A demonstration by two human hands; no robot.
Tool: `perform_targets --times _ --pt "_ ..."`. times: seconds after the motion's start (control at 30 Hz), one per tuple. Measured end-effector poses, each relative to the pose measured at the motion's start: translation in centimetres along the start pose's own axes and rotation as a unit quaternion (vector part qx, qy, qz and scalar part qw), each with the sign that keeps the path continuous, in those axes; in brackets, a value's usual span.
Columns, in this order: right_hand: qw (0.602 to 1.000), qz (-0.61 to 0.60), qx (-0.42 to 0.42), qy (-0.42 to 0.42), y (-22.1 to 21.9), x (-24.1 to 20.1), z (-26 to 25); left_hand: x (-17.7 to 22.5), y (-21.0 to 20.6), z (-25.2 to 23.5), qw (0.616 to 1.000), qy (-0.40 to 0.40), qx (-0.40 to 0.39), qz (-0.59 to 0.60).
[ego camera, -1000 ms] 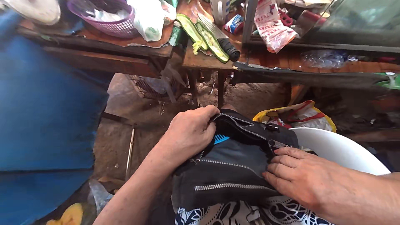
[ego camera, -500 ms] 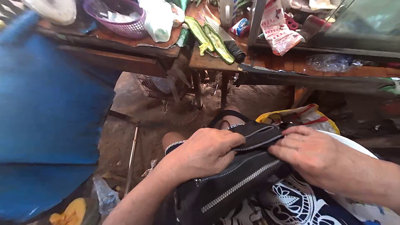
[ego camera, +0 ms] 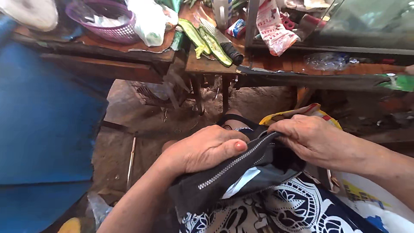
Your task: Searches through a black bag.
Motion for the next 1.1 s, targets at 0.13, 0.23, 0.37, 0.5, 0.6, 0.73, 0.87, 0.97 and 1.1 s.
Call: perform_targets --times 0.13,0.23,0.37,0.5,0.6,0.73,0.87,0.97,1.1 --pt "0.999 0.033 0.004 -0.004 -0.1 -0.1 -0.2 0.8 -0.3 -0.4 0.991 0.077 -0.049 -0.099" --pt "0.999 0.05 0.012 0.0 0.0 -0.2 -0.1 1.0 -1.2 -1.4 0.964 0.142 -0.09 -0.206" --pt "0.996 0.074 0.048 0.018 0.8 -0.2 -0.1 2.2 -0.7 -2.4 0.962 0.07 -0.023 -0.261" --pt "0.982 0.126 0.132 0.058 3.0 -2.8 1.0 1.3 0.8 -1.7 0.968 0.07 0.04 -0.239" --pt "0.98 0.096 0.128 0.121 2.4 -5.5 2.0 -0.2 2.0 -1.2 0.973 0.099 0.074 -0.197" --pt "0.986 0.124 -0.04 0.104 -2.7 -3.6 1.1 -1.4 3.1 -0.7 0.973 0.125 0.101 -0.163" --pt "0.977 0.184 -0.059 0.096 -3.4 -2.1 0.8 -1.5 3.7 -0.5 0.972 0.124 0.137 -0.146" --pt "0.977 0.165 -0.089 0.104 -3.7 -3.3 1.6 -1.9 4.1 -0.1 0.966 0.13 0.162 -0.156" --pt "0.974 0.089 -0.167 0.121 -4.9 -5.6 4.2 -2.6 4.4 1.1 0.957 0.142 0.18 -0.176"
Point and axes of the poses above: each hand's wrist, its own z-axis away from the middle knuckle, its own y-axis out of the back of the hand, x = y × z, the point moved 10 cm from there along -z, towards the middle knuckle, and after that the axes turned 3 degrees about y, right-handed, at the moved point
